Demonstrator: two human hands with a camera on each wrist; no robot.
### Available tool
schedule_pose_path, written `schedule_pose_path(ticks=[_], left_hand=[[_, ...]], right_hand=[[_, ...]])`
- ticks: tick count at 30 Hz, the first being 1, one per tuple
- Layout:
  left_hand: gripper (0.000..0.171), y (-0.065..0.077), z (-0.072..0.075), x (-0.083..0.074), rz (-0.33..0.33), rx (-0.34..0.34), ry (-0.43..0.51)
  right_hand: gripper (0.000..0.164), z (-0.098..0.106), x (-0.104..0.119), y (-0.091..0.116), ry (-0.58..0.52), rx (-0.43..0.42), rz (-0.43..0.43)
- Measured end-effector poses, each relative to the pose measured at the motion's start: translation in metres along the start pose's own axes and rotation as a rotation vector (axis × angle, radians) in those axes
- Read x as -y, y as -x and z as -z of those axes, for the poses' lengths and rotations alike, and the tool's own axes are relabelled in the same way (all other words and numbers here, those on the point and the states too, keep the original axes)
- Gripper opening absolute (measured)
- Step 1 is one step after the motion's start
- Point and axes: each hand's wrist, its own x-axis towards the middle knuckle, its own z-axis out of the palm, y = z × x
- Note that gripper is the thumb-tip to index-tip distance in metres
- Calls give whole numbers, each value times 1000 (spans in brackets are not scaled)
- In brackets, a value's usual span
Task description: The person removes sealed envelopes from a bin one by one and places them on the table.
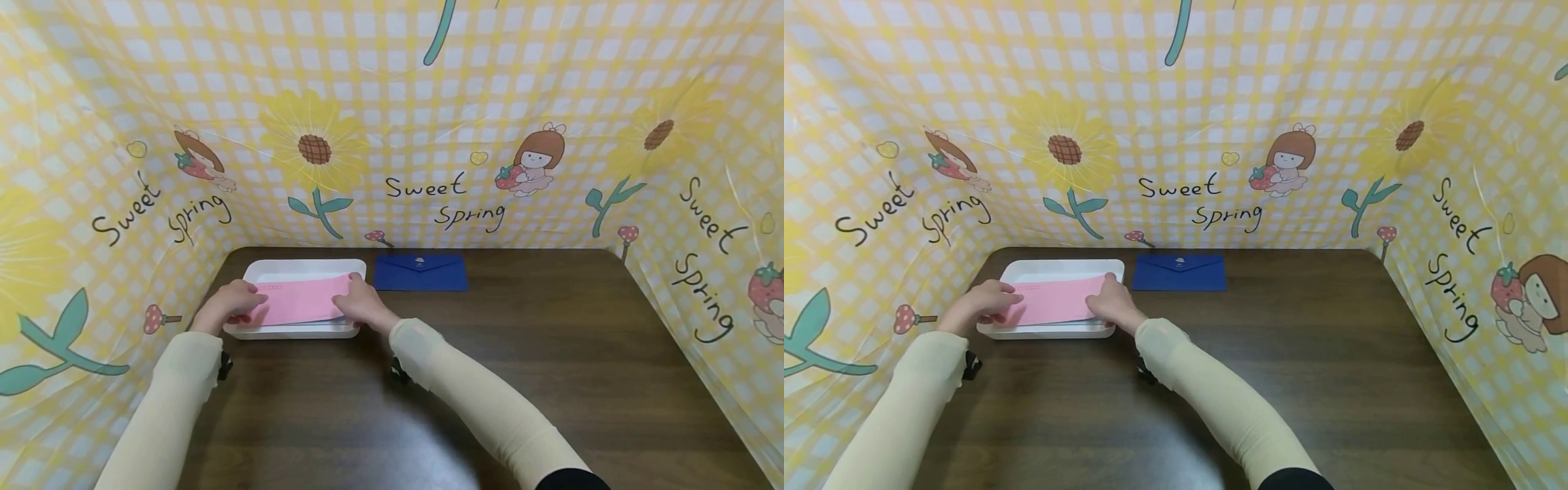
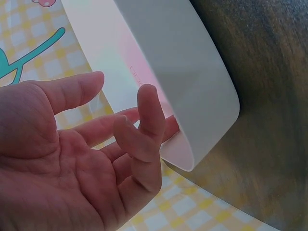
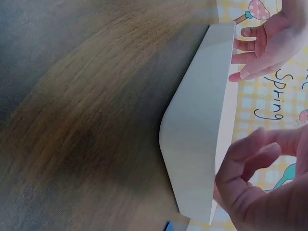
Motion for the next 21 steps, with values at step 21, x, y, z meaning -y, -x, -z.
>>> schedule_pose_path(ticks=[21], left_hand=[[62, 7, -4, -10, -45, -20, 13]], right_hand=[[9, 7, -4, 2, -110, 27, 23]])
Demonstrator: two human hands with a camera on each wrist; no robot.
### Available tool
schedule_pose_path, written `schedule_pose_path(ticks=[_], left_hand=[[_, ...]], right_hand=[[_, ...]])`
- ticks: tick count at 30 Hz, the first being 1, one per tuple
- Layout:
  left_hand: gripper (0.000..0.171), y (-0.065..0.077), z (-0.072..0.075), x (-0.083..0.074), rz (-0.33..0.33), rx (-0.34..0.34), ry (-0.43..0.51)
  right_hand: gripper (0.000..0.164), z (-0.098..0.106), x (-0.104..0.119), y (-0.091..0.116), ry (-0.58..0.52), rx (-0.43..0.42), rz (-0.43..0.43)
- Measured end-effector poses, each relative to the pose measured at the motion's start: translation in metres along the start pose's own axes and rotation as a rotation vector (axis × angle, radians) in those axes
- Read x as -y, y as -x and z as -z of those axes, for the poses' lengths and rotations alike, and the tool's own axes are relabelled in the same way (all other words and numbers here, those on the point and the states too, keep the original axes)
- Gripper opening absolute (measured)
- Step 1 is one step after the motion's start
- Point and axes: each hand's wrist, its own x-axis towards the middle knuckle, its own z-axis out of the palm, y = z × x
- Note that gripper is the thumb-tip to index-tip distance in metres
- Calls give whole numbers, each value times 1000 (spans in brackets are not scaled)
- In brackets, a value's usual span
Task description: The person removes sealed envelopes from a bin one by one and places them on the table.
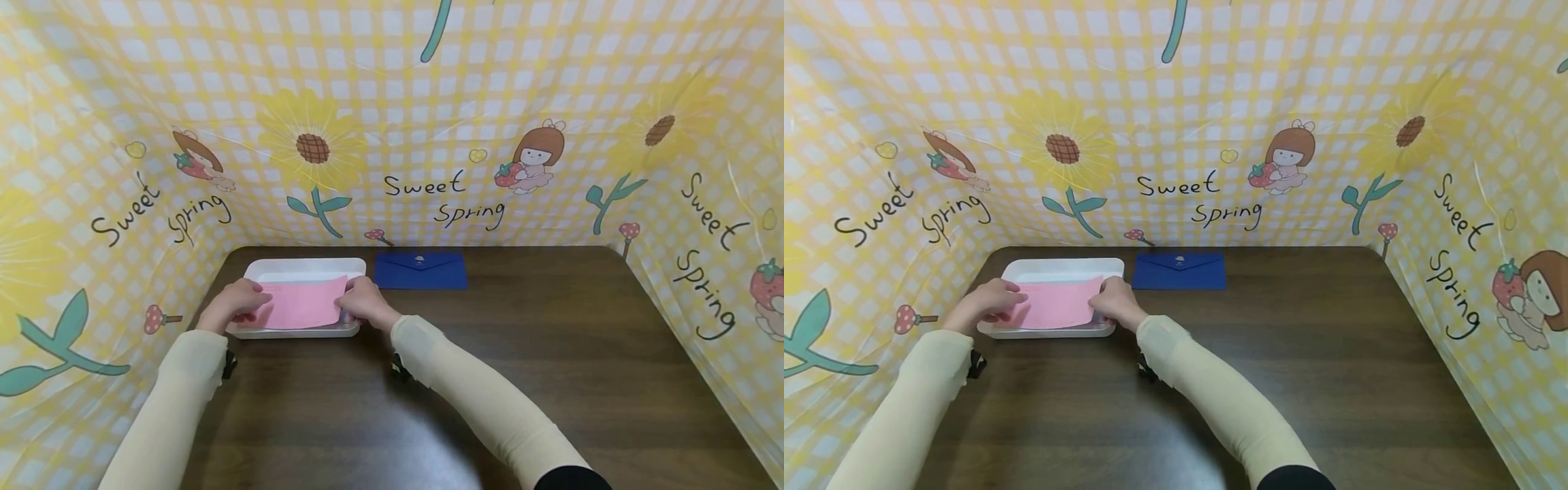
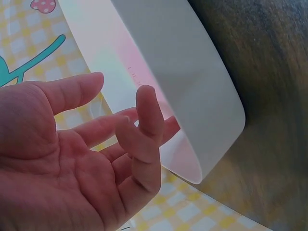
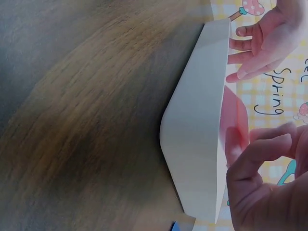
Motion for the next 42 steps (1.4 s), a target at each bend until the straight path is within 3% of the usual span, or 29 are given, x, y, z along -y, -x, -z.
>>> schedule_pose_path(ticks=[7, 12, 36, 38, 42], left_hand=[[60, 0, 2, -1, 26, -2, 1], [61, 2, 4, 1, 30, 8, -13], [72, -7, -1, 4, -15, 35, -14], [66, -8, -2, 5, -25, 32, -8], [31, -11, -3, 7, -46, 20, -8]], right_hand=[[15, 1, -5, -2, 29, 34, -5], [15, 4, -6, -5, 33, 11, -14], [14, 10, -12, -2, -23, -29, -32], [16, 10, -12, -2, -21, -30, -30], [17, 11, -12, -3, -28, -35, -31]])
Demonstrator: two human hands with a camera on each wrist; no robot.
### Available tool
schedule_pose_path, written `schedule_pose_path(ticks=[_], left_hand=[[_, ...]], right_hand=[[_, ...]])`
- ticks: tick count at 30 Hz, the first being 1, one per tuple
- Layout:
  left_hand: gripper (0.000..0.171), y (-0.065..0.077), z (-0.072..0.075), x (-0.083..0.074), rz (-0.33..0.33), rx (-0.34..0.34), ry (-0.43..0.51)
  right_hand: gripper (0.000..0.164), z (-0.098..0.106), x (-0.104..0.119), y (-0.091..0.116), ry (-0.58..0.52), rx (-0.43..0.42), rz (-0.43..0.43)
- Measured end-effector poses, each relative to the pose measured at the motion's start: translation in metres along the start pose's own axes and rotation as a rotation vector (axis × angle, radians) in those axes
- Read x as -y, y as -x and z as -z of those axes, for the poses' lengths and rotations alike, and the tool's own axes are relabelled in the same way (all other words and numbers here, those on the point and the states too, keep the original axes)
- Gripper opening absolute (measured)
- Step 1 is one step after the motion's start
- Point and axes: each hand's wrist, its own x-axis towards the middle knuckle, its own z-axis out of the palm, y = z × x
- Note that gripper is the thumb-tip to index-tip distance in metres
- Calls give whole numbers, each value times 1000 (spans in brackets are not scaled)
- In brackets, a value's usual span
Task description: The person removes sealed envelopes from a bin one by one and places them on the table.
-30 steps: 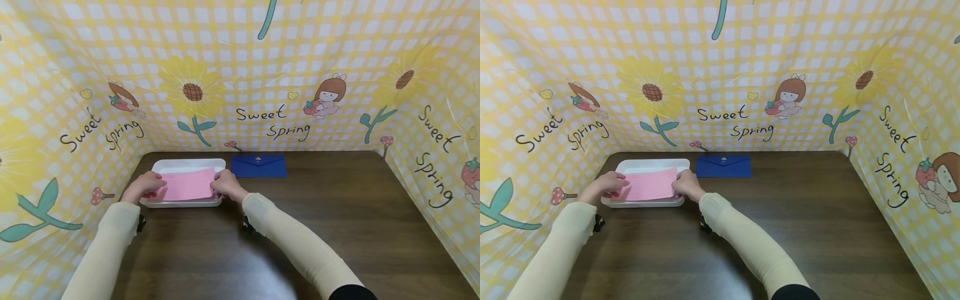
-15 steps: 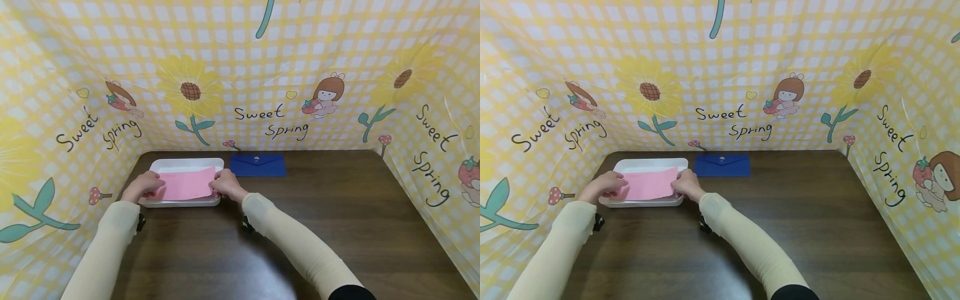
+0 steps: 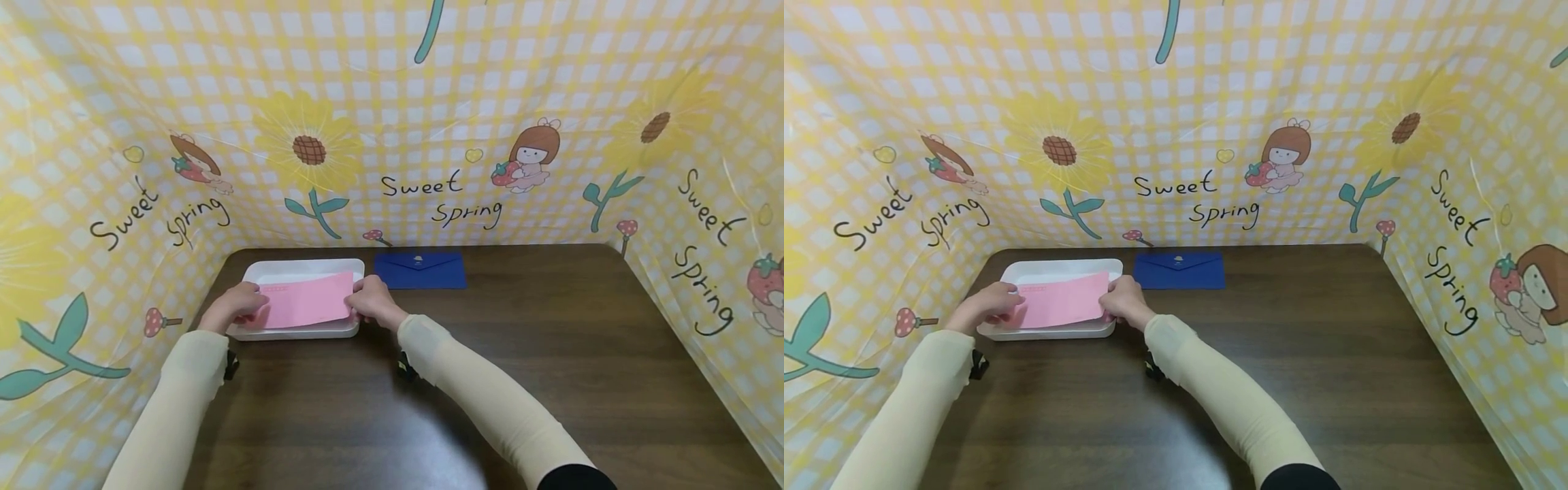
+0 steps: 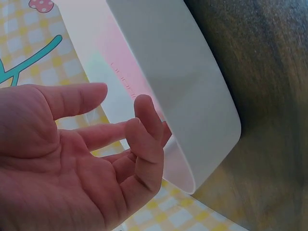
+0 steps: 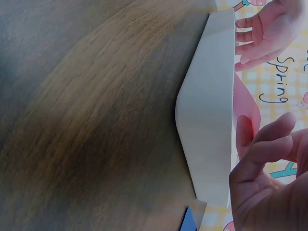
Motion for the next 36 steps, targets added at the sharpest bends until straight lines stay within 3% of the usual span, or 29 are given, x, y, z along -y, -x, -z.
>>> schedule_pose_path(ticks=[2, 5, 9, 12, 16, 21, 22, 23, 26, 28, 29, 30, 33, 35, 36], left_hand=[[15, -1, 0, 1, -2, -4, 1], [11, -10, 1, 8, 13, -2, 12], [13, -54, -2, 46, 30, 27, 8], [14, -100, -7, 86, 56, 38, 18], [14, -136, -8, 117, 88, 60, 38], [10, -128, -8, 107, 114, 49, 14], [10, -113, -7, 94, 111, 43, 9], [10, -111, -7, 95, 80, 46, 10], [9, -73, -3, 63, 73, 41, -2], [10, -63, -4, 55, 63, 31, -14], [10, -75, -5, 65, 78, 30, -7], [10, -75, -4, 61, 103, 37, -10], [11, -114, -6, 94, 113, 56, 11], [11, -120, -6, 99, 107, 62, 4], [12, -117, -6, 96, 97, 69, -7]], right_hand=[[18, 0, 0, 0, -9, -1, -4], [17, 0, 0, -1, -14, -4, -17], [15, 0, 0, -1, -21, -9, -26], [15, 1, -1, 0, -31, -12, -21], [16, 2, -1, 1, -35, -13, -10], [18, 5, -1, 1, -44, -21, -16], [18, 5, -1, 1, -47, -22, -19], [18, 5, -1, 1, -49, -23, -22], [19, 6, -2, 1, -56, -20, -22], [20, 7, -2, 0, -58, -16, -18], [20, 8, -3, 0, -59, -15, -16], [21, 8, -3, 0, -59, -15, -15], [22, 9, -4, -1, -62, -16, -18], [22, 9, -3, 0, -65, -20, -19], [22, 10, -3, 0, -66, -21, -19]])
